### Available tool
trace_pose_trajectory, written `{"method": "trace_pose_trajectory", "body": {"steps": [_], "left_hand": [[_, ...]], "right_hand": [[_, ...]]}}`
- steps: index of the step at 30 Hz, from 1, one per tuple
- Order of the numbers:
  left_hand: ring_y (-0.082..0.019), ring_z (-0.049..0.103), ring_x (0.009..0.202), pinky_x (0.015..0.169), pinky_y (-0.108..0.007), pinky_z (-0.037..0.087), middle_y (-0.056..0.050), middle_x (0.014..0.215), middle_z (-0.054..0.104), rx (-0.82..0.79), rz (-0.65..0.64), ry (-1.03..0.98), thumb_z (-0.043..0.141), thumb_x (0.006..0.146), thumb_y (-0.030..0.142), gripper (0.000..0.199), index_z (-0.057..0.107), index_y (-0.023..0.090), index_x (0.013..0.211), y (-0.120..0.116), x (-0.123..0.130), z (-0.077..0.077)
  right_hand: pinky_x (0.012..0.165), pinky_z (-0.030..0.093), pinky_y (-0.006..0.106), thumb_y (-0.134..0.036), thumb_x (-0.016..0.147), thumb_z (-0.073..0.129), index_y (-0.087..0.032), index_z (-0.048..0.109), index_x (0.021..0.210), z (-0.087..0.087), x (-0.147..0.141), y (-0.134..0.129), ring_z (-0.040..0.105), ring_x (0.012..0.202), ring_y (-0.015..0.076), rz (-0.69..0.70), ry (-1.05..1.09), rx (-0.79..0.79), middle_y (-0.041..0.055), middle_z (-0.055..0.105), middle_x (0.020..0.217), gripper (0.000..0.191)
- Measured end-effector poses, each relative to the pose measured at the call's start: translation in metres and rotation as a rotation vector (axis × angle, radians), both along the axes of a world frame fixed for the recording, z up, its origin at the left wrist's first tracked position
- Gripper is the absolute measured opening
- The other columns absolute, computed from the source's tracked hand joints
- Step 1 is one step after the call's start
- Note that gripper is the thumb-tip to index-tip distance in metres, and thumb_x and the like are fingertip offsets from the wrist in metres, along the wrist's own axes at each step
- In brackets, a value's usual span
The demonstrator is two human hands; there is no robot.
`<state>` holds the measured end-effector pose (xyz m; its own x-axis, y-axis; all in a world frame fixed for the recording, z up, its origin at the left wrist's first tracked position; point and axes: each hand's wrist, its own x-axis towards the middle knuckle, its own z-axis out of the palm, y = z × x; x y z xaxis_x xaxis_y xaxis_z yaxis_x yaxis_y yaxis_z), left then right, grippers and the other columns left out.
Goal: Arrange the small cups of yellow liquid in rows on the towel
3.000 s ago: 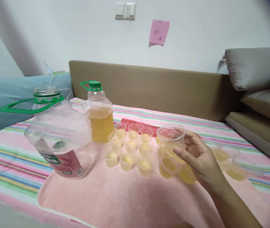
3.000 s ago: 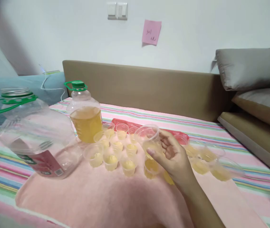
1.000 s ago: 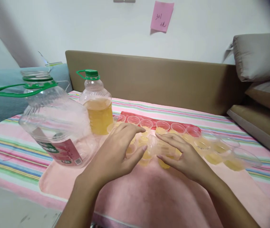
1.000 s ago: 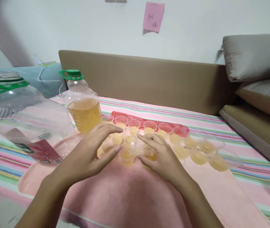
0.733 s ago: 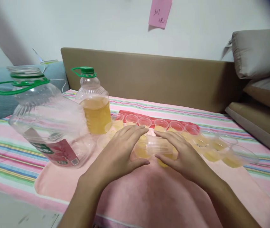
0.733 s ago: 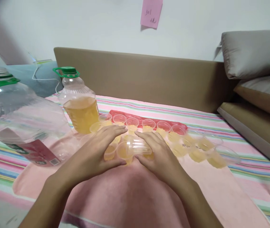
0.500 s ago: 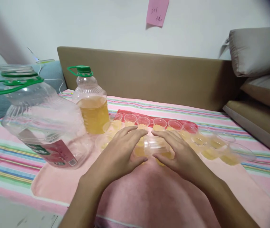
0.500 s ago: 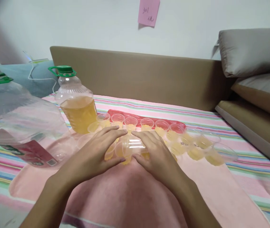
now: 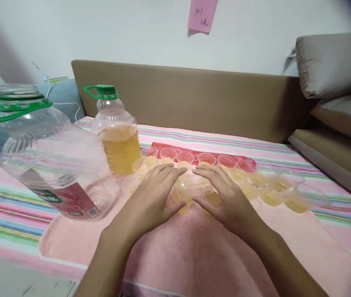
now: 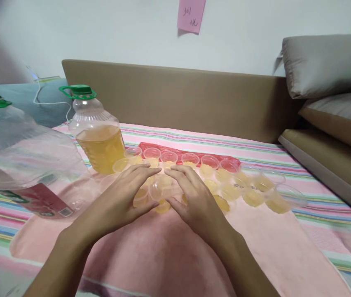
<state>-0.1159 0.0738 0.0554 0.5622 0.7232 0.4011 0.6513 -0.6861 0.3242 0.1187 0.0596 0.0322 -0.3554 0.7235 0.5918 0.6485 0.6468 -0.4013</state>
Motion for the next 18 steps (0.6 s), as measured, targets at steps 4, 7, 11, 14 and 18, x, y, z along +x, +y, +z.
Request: {"method": "trace_pose_trajectory", "body": {"steps": [4, 7, 11, 14, 18], "left_hand": [[-0.032, 0.051, 0.143, 0.117, -0.055, 0.047, -0.012, 0.149, 0.06, 0.005, 0.008, 0.018, 0.07, 0.1, 0.033, 0.052, 0.049, 0.022, 0.146, 0.0, 0.001, -0.001], [-0.031, 0.051, 0.142, 0.116, -0.054, 0.048, -0.012, 0.148, 0.06, 0.001, 0.019, 0.011, 0.07, 0.1, 0.031, 0.051, 0.049, 0.021, 0.146, 0.002, 0.001, -0.002], [-0.029, 0.051, 0.142, 0.117, -0.052, 0.047, -0.011, 0.147, 0.059, -0.014, 0.041, -0.034, 0.072, 0.099, 0.029, 0.055, 0.047, 0.023, 0.147, 0.005, 0.0, -0.003], [-0.03, 0.053, 0.14, 0.115, -0.052, 0.048, -0.012, 0.146, 0.059, -0.039, 0.054, -0.048, 0.073, 0.098, 0.031, 0.056, 0.047, 0.023, 0.147, 0.005, -0.002, -0.003], [-0.031, 0.055, 0.139, 0.113, -0.053, 0.049, -0.012, 0.146, 0.06, -0.062, 0.057, -0.053, 0.075, 0.097, 0.034, 0.053, 0.05, 0.022, 0.143, 0.004, -0.004, -0.001]], "right_hand": [[0.105, 0.059, 0.05, -0.024, 0.1, 0.068, -0.028, 0.052, 0.14, -0.001, -0.004, 0.0, 0.062, 0.129, 0.0298, 0.006, 0.041, 0.044, 0.009, 0.063, 0.136, 0.044], [0.109, 0.057, 0.051, -0.025, 0.101, 0.068, -0.029, 0.049, 0.145, -0.003, -0.007, 0.0, 0.061, 0.133, 0.0306, -0.006, 0.052, 0.062, 0.0089, 0.063, 0.141, 0.048], [0.111, 0.055, 0.055, -0.031, 0.099, 0.072, -0.03, 0.044, 0.152, -0.005, -0.01, -0.001, 0.059, 0.136, 0.0329, -0.087, 0.106, 0.062, 0.0108, 0.059, 0.148, 0.061], [0.097, 0.063, 0.051, -0.035, 0.096, 0.075, -0.033, 0.039, 0.159, -0.007, -0.013, -0.002, 0.068, 0.122, 0.0319, -0.13, 0.178, 0.013, 0.0114, 0.06, 0.146, 0.073], [0.088, 0.066, 0.046, -0.035, 0.095, 0.077, -0.039, 0.014, 0.171, -0.007, -0.014, -0.004, 0.071, 0.115, 0.0303, -0.134, 0.231, -0.013, 0.0102, 0.064, 0.142, 0.098]]}}
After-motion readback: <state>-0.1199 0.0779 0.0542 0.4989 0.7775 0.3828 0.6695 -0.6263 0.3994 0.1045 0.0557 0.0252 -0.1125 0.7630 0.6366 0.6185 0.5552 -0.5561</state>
